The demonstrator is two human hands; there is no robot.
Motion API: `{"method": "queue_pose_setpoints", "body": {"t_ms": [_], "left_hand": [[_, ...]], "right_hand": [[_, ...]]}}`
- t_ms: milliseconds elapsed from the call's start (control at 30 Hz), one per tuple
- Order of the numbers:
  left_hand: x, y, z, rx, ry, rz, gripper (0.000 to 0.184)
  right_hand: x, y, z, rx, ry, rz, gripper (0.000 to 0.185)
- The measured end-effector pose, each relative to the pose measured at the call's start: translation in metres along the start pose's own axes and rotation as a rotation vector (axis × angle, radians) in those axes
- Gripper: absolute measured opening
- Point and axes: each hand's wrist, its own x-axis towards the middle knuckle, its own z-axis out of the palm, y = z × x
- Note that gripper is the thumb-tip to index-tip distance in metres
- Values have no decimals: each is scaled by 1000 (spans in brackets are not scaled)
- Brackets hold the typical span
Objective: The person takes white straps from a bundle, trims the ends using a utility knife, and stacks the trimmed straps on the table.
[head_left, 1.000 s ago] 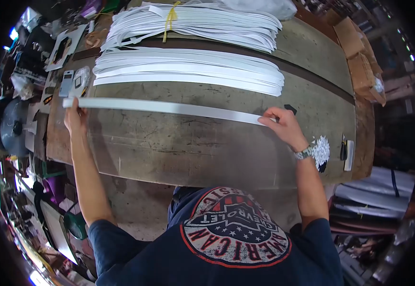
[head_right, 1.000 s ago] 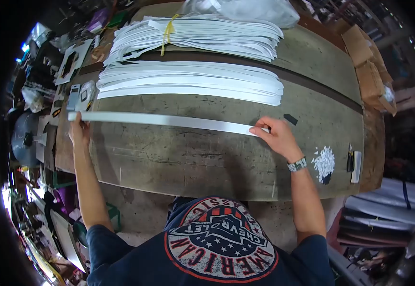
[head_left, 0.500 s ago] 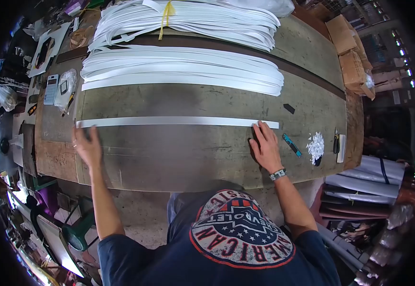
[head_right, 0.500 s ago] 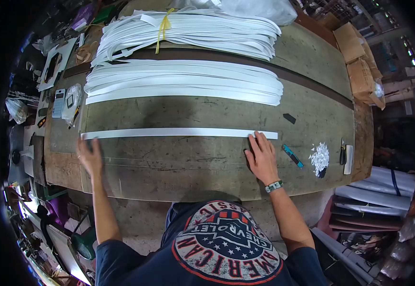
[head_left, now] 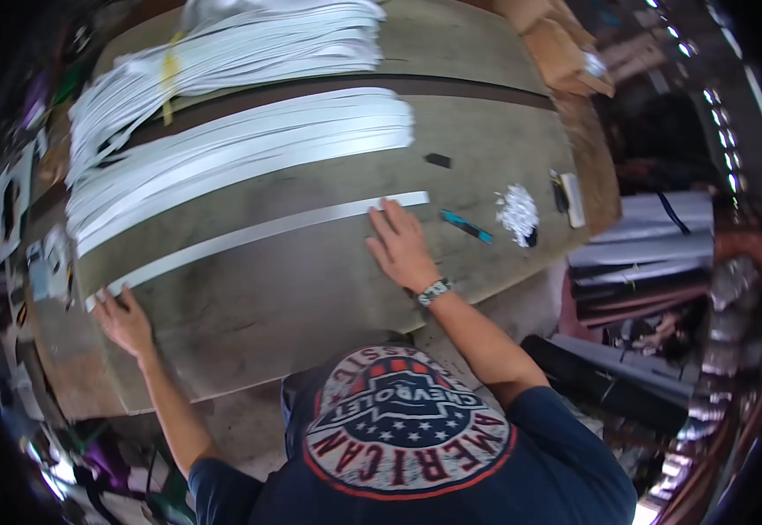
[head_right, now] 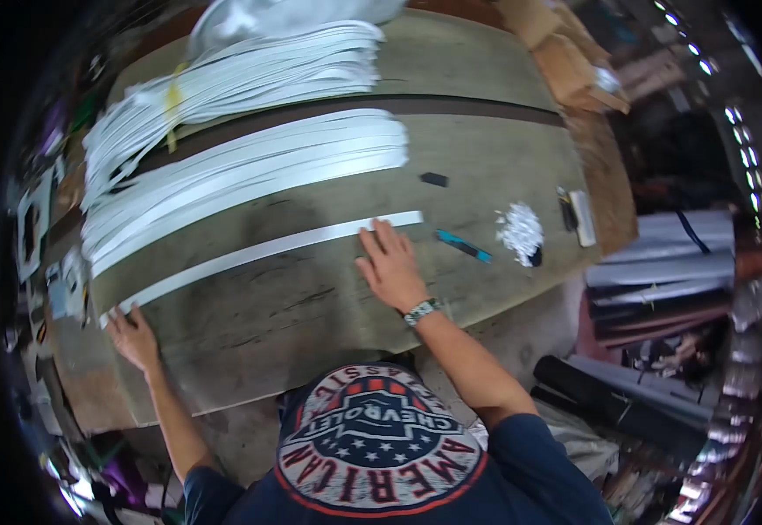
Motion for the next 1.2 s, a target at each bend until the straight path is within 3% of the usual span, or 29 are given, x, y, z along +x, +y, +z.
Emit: {"method": "queue_pose_setpoints", "body": {"t_ms": [100,200,300,400,500,667,800,867,967,1033,1100,1133,1200], "left_hand": [[-2,5,-3,-63,37,-54,68],[-4,1,4,-98,116,-53,69],[-16,55,-18,-191,169,149,56],[-57,177,-52,-526,-68,353,42],[-116,316,-75,-554,-335,635,48],[-152,468,-56,-677,-292,804,44],[-172,496,-66,-644,-369,804,28],[-181,503,-76,-649,-246,804,28],[-173,568,-102,-644,-497,692,35],[-176,625,-96,-607,-621,410,50],[-173,679,-93,-408,-638,223,61],[-170,694,-96,-373,-669,166,65],[-188,702,-79,-340,-489,229,61]], "right_hand": [[-5,16,-17,25,106,65,51],[-34,78,-26,-68,174,271,47],[-68,122,-45,-232,115,421,44],[-83,138,-55,-242,103,408,37],[-85,152,-63,-70,48,391,30],[-76,161,-91,111,-146,477,20],[-92,193,-107,235,-119,549,22],[-99,210,-124,497,-51,579,25],[-109,218,-173,720,73,540,29],[-116,231,-180,676,94,516,26],[-120,243,-173,826,198,392,21],[-122,249,-162,912,203,441,19],[-116,247,-171,1073,122,582,31]]}}
